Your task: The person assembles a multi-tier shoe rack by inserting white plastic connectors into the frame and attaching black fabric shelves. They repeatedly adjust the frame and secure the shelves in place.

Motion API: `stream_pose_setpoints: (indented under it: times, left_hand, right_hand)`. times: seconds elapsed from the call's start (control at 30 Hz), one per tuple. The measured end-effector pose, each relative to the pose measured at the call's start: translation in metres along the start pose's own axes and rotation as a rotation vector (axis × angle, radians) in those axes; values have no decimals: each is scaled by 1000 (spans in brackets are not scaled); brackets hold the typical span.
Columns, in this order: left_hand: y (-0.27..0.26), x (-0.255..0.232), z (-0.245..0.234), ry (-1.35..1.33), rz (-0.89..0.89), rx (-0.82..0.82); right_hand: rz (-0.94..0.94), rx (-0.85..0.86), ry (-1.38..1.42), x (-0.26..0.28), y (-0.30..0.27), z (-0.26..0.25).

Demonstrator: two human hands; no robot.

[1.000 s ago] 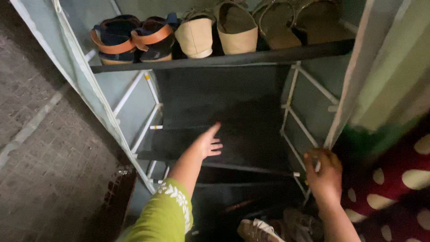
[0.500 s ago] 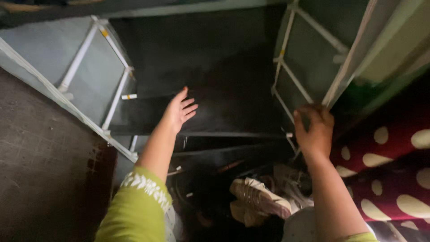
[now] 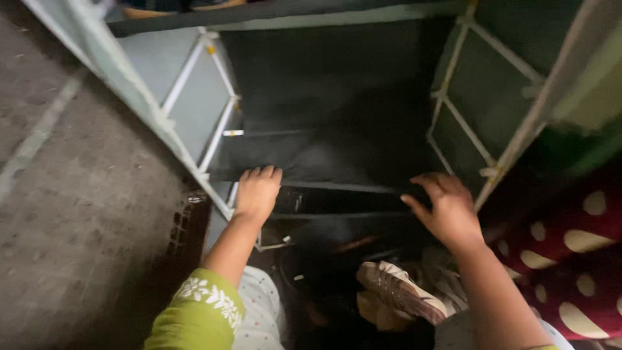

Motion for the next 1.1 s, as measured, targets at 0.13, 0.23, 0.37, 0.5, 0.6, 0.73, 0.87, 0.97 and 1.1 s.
stream_pose_setpoints:
  times: [0.13,0.23,0.37,0.5,0.6,0.73,0.87,0.97,1.1]
  left_hand:
    - [-23,26,15,202,-277,-193]
    - [-42,53,28,135,-312,-230]
    - [-43,62,40,205,-183,-171]
    - [-44,94,51,311,-123,-153]
    - [-51,117,59,297,-96,-163]
    - [-49,123,51,286,-133,-60]
    - [-52,100,5,108,-176,118]
    - [-54,70,-21,-96,-69,200]
    - [-81,20,-13,-261,73,34]
  right_hand:
    - [-54,95,-124,9,-7,30]
    - [-71,95,-207,-4,-16,52]
    - [27,114,-216,-52,-29,80]
    - [64,45,-275,-98,-34,76]
    - [366,169,-404,-125,-27,48]
    - [584,216,-224,-111,-29,15]
    - [652,358,132,-86,-39,10]
    - [557,415,10,-85,-42,-7]
    - [353,348,0,-89,-55,-18]
Point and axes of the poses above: each hand's wrist, its own y-axis towards the middle knuckle, its own z-axis out of the palm, x = y × z, the point moved 3 cm from there along y, towards the middle knuckle, and after that the axes turned 15 degrees about y, right-handed, at the moved point
